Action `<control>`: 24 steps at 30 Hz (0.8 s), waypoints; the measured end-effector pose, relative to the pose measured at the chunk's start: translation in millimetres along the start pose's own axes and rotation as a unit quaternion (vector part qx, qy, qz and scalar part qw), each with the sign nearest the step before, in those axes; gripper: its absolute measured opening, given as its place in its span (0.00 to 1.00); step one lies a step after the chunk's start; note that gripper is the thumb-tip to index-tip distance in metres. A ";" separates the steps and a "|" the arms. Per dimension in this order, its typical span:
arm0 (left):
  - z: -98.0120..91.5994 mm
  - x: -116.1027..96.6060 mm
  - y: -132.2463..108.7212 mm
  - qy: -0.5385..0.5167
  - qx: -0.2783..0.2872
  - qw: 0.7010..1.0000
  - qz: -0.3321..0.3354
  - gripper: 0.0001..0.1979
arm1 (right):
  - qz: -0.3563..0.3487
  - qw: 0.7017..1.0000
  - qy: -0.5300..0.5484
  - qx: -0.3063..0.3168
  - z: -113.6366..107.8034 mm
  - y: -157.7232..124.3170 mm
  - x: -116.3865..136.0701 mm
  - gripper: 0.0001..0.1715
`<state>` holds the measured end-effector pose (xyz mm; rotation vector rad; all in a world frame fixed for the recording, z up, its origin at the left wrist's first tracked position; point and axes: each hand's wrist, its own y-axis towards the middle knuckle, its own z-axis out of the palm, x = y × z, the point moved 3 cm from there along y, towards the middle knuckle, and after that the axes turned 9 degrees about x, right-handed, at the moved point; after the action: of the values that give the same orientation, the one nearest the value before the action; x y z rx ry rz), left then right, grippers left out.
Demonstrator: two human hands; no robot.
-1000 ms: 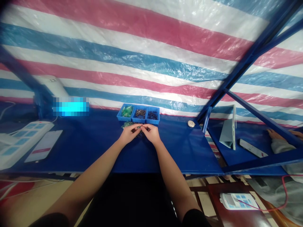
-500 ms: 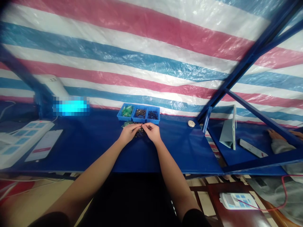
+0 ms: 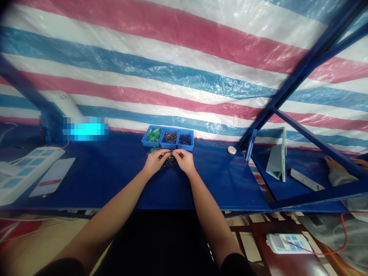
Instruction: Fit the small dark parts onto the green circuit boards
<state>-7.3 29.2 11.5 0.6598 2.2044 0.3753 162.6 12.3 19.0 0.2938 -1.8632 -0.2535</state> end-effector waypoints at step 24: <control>-0.7 0.7 -0.6 0.016 -0.004 1.000 -0.005 0.11 | 0.056 0.989 0.084 -0.109 -12.9 11.1 -24.7 0.22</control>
<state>-8.4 29.1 11.3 0.6433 2.2337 0.3912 181.4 30.5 4.3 0.0578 -1.6625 -0.3406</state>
